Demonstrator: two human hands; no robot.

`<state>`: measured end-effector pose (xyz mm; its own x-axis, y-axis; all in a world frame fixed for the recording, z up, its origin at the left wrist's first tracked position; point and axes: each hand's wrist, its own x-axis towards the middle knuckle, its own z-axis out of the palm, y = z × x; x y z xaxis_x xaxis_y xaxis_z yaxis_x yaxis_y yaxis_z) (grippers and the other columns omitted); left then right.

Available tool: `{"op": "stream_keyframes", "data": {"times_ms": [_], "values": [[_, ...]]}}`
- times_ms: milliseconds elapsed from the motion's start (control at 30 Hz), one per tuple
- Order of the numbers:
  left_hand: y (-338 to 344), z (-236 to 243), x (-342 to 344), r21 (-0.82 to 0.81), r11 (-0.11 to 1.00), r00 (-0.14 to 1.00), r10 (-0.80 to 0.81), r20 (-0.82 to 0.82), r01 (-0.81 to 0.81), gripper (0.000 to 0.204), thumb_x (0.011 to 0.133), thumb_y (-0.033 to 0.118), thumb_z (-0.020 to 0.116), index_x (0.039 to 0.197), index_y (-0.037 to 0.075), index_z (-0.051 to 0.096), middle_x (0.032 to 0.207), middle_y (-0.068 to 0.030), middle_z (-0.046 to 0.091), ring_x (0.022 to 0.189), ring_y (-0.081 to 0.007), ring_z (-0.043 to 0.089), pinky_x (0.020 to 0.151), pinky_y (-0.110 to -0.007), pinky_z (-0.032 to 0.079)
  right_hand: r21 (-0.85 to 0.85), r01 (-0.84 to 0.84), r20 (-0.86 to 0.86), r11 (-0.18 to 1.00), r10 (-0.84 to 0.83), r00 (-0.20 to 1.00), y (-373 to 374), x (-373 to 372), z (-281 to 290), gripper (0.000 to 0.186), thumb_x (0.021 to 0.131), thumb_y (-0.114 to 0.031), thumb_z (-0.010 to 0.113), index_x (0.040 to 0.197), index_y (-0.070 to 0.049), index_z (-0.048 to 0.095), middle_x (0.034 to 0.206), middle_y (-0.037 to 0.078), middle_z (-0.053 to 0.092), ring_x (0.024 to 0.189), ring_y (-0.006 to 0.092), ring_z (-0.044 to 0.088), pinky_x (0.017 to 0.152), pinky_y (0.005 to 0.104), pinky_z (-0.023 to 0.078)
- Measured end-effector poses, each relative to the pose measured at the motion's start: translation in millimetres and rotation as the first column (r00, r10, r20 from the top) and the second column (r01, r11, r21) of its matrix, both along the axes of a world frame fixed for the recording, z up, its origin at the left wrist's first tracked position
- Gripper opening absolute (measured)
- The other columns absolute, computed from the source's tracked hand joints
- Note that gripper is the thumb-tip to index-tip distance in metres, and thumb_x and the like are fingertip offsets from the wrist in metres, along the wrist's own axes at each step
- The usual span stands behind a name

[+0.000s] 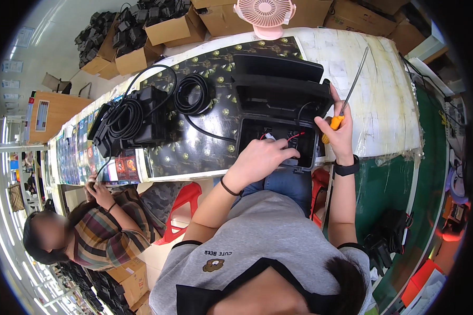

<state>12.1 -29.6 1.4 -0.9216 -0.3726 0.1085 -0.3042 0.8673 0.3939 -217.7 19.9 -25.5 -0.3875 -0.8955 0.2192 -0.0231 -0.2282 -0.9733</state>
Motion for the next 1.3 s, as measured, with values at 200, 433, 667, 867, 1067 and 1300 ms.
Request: {"op": "stream_keyframes", "data": {"times_ms": [200,433,667,867,1067,1300], "values": [[-12.5,2.6,-5.9,0.015,1.0,0.987,-0.007,0.162,0.005,0.051,0.074,0.019,0.072,0.125,0.019,0.065,0.087,-0.0036,0.065,0.072,-0.0247,0.068,0.06,-0.035,0.055,-0.016,0.0,-0.001,1.0,0.0,1.0,-1.5,-4.5,-1.8,0.045,0.08,-0.008,0.079,0.089,-0.013,0.036,0.152,0.021,0.04,0.138,0.0152,0.038,0.073,0.0144,0.044],[-11.7,0.1,-3.8,0.041,0.999,0.991,-0.005,0.131,0.0,0.055,0.07,0.021,0.077,0.124,0.017,0.066,0.092,-0.0038,0.067,0.076,-0.0254,0.068,0.062,-0.036,0.055,-0.041,-0.019,0.098,0.999,0.023,0.995,5.7,-15.0,-6.2,0.062,0.072,-0.046,0.086,0.088,-0.014,0.036,0.144,0.021,0.049,0.092,0.0048,0.06,0.062,0.0119,0.044],[-7.1,-11.8,-3.5,-0.152,0.988,0.997,0.016,-0.073,-0.027,0.043,0.075,0.011,0.067,0.118,0.012,0.068,0.099,-0.0052,0.066,0.089,-0.0234,0.067,0.071,-0.033,0.055,-0.236,0.071,-0.14,0.969,-0.106,0.984,9.3,15.7,21.8,0.042,0.081,-0.017,0.08,0.087,-0.012,0.038,0.118,0.015,0.062,0.103,0.015,0.058,0.092,0.0294,0.045],[7.7,3.9,16.6,-0.324,0.945,0.962,-0.038,-0.271,-0.054,0.039,0.079,0.022,0.071,0.117,0.018,0.066,0.111,0.0024,0.063,0.097,-0.0159,0.061,0.086,-0.03,0.05,0.01,0.12,0.08,0.993,-0.12,0.989,14.3,20.1,23.8,0.033,0.086,-0.007,0.071,0.086,-0.011,0.038,0.127,0.018,0.061,0.111,0.0157,0.053,0.099,0.0293,0.038],[-3.7,-2.2,49.7,-0.318,0.845,0.892,0.344,-0.294,-0.431,0.049,0.074,0.036,0.078,0.117,0.016,0.065,0.115,-0.0006,0.062,0.114,-0.0245,0.054,0.098,-0.041,0.043,-0.01,0.031,-0.125,0.999,-0.032,0.992,7.7,10.2,24.5,0.03,0.09,-0.026,0.069,0.089,-0.01,0.043,0.14,0.019,0.053,0.111,0.0135,0.05,0.098,0.0271,0.036],[-22.5,-9.7,44.0,-0.083,0.91,0.847,0.342,-0.408,-0.407,0.056,0.063,0.033,0.083,0.113,0.013,0.064,0.109,-0.0037,0.06,0.111,-0.0305,0.051,0.094,-0.042,0.045,0.167,0.056,0.002,0.984,-0.057,0.998,3.5,9.9,16.9,0.019,0.093,-0.016,0.063,0.091,-0.011,0.045,0.144,0.014,0.05,0.064,-0.0007,0.048,0.051,0.0161,0.038]]}}
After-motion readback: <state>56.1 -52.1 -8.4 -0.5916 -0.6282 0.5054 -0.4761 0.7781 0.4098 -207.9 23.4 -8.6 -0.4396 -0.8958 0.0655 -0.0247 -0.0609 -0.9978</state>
